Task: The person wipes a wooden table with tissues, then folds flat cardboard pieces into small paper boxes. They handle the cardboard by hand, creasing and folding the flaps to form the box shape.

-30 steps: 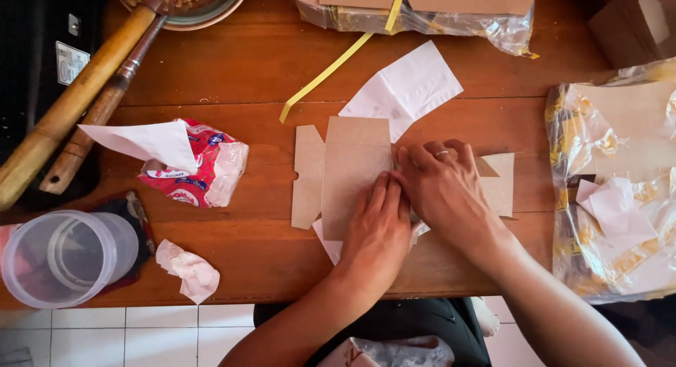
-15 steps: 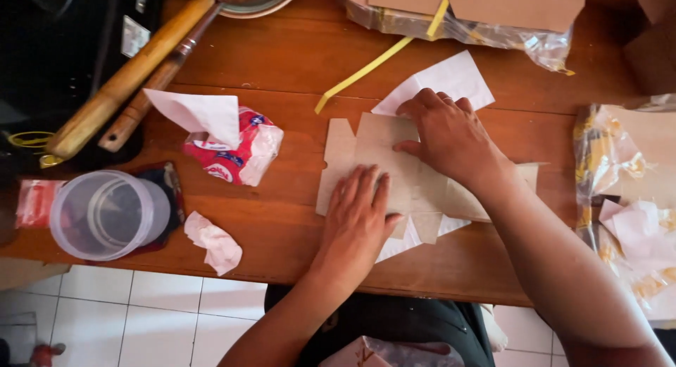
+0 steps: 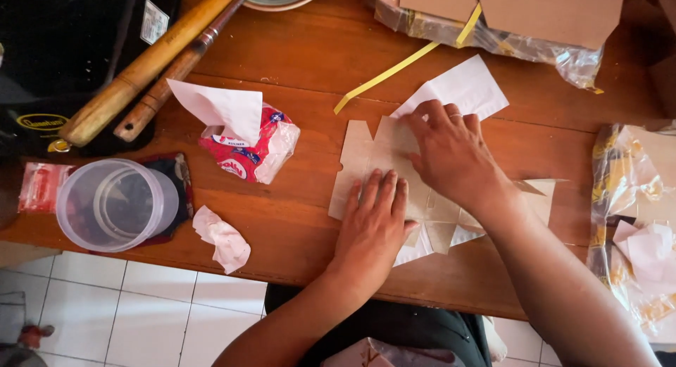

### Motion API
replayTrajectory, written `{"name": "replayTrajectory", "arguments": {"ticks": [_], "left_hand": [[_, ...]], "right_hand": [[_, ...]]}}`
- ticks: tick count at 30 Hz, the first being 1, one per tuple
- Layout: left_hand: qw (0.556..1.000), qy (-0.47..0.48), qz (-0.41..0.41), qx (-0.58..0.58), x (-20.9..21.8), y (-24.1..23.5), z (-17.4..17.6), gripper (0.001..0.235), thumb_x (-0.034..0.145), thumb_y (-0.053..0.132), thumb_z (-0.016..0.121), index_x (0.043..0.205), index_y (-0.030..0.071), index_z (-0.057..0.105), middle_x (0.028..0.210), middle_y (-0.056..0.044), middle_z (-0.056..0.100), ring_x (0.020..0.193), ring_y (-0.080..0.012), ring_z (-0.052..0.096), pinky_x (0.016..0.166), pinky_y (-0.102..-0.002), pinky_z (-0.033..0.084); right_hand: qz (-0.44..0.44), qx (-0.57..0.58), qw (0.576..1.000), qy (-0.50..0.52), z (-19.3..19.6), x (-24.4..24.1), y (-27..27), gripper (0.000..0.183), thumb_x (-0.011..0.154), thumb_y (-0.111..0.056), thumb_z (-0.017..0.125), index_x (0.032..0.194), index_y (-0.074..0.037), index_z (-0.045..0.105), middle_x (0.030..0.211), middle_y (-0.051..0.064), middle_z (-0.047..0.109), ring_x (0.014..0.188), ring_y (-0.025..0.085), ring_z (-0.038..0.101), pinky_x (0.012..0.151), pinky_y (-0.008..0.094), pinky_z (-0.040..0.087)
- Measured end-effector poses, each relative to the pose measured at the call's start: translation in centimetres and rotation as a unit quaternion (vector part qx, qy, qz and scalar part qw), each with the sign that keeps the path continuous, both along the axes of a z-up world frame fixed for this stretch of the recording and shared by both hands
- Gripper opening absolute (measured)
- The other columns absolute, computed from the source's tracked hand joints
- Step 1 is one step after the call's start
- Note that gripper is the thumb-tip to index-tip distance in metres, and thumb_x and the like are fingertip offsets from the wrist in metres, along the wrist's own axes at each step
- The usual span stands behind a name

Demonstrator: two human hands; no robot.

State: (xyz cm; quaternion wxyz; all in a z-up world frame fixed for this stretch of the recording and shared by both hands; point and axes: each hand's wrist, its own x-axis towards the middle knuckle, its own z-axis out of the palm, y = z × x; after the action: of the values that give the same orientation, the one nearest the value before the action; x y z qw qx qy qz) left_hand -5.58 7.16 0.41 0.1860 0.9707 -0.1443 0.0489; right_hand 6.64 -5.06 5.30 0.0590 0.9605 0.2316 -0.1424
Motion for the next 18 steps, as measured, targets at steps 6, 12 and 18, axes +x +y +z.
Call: {"name": "replayTrajectory", "arguments": {"ticks": [6,12,18], "left_hand": [[1.0,0.0,-0.004,0.008,0.1,0.1,0.2,0.06,0.083,0.035,0.07,0.13,0.001,0.055,0.132,-0.02,0.053,0.131,-0.0352,0.047,0.106,-0.052,0.037],[1.0,0.009,-0.001,0.006,0.1,0.1,-0.1,0.06,0.084,0.036,0.069,0.13,0.001,0.054,0.134,-0.019,0.052,0.132,-0.0348,0.045,0.108,-0.052,0.035],[1.0,-0.007,-0.009,-0.01,0.3,0.3,0.0,0.059,0.083,0.035,0.071,0.128,0.0,0.055,0.13,-0.02,0.052,0.132,-0.0365,0.044,0.107,-0.052,0.036]], "right_hand": [[-0.024,0.034,0.999,0.032,1.0,0.8,0.0,0.054,0.084,-0.027,0.071,0.133,-0.013,0.054,0.12,0.011,0.053,0.113,0.03,0.055,0.096,0.047,0.042],[0.03,0.025,0.999,-0.034,-0.8,-0.3,-0.2,0.038,0.083,-0.03,0.071,0.115,-0.014,0.059,0.111,0.004,0.051,0.109,0.026,0.053,0.093,0.043,0.045],[0.071,0.12,0.97,-0.201,-3.9,-3.1,-0.7,0.006,0.095,-0.018,0.055,0.1,-0.018,0.059,0.097,0.001,0.052,0.087,0.023,0.063,0.074,0.035,0.052]]}}
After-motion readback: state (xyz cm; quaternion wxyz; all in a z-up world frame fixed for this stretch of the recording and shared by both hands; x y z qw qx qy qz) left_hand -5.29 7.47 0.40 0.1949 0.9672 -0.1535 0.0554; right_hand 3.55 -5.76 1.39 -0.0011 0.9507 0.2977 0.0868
